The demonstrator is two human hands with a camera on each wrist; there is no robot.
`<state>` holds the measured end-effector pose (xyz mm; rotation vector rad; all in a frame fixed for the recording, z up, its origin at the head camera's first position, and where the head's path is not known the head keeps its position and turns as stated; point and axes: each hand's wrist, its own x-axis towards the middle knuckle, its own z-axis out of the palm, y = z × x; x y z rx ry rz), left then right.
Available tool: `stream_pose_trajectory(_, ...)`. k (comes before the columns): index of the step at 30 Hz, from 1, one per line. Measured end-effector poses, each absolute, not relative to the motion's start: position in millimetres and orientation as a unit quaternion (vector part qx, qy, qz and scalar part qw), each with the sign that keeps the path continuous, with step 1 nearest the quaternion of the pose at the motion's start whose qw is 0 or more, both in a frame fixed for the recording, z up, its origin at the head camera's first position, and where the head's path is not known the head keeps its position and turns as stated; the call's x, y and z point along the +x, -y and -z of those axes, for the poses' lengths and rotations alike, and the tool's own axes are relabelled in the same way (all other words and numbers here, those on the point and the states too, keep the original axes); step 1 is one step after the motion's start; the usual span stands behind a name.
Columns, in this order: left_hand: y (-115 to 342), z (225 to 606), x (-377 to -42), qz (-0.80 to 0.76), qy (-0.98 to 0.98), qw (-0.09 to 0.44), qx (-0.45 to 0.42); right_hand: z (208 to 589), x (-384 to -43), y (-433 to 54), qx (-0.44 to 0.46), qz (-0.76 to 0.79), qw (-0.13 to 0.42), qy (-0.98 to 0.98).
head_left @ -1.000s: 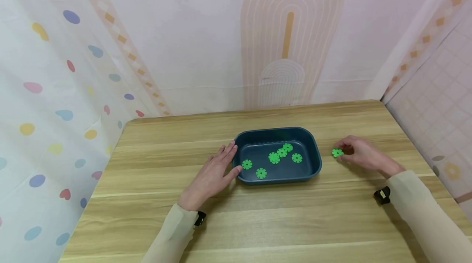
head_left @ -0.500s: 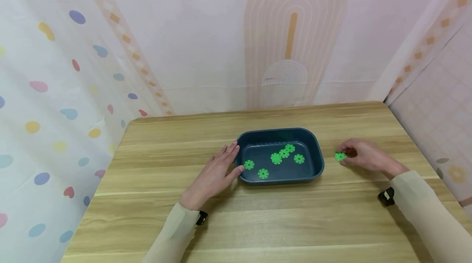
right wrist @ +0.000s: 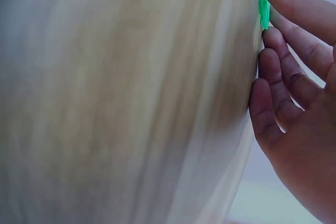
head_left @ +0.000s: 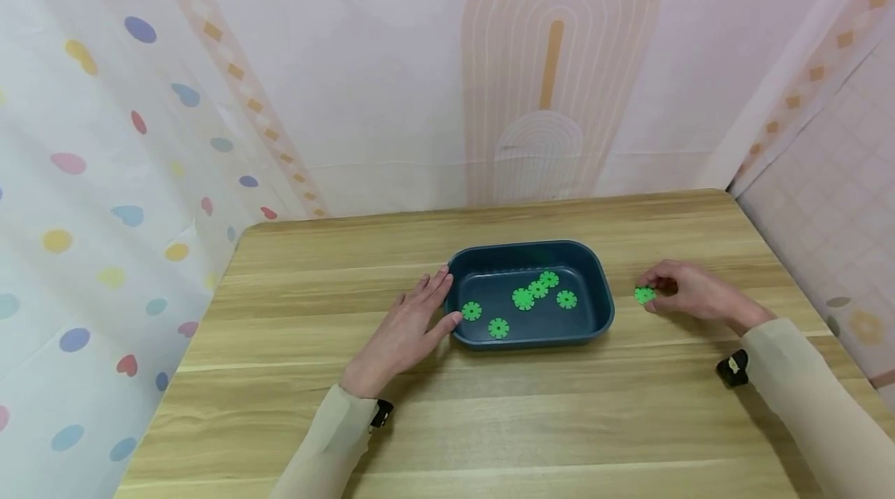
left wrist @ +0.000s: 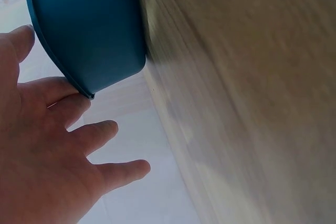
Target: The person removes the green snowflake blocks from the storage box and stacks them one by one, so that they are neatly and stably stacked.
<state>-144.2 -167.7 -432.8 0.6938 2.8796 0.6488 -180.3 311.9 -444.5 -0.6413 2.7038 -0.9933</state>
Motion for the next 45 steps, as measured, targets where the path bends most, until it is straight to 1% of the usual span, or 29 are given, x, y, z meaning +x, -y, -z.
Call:
stream_pose_trajectory(5,169,433,-144,-0.219,-0.947,0.058,0.227,444,-181,-312,-0.22,0.337,0.106,-0.909)
stream_pose_trajectory(12,169,433,-145,-0.233,-0.942,0.06,0.233,437,-174,-313,-0.198,0.352,0.118,-0.907)
stream_pose_trajectory(19,170,432,-147,-0.242,-0.939,0.061,0.237,421,-162,-303,-0.195,0.35,0.067,-0.914)
stream_pose_trajectory(25,171,432,-148,-0.242,-0.939,0.065,0.238,407,-152,-283,-0.16,0.362,0.038,-0.917)
stream_pose_trajectory(28,170,432,-147,-0.245,-0.938,0.068,0.235,402,-148,-271,-0.161,0.377,0.011,-0.912)
stream_pose_trajectory(31,170,433,-147,-0.248,-0.938,0.066,0.235,399,-147,-259,-0.171,0.394,-0.002,-0.903)
stream_pose_trajectory(40,170,433,-147,-0.251,-0.937,0.062,0.235,401,-151,-224,-0.2,0.428,0.018,-0.881)
stream_pose_trajectory(45,170,434,-148,-0.251,-0.937,0.061,0.235,405,-157,-204,-0.233,0.413,0.023,-0.88)
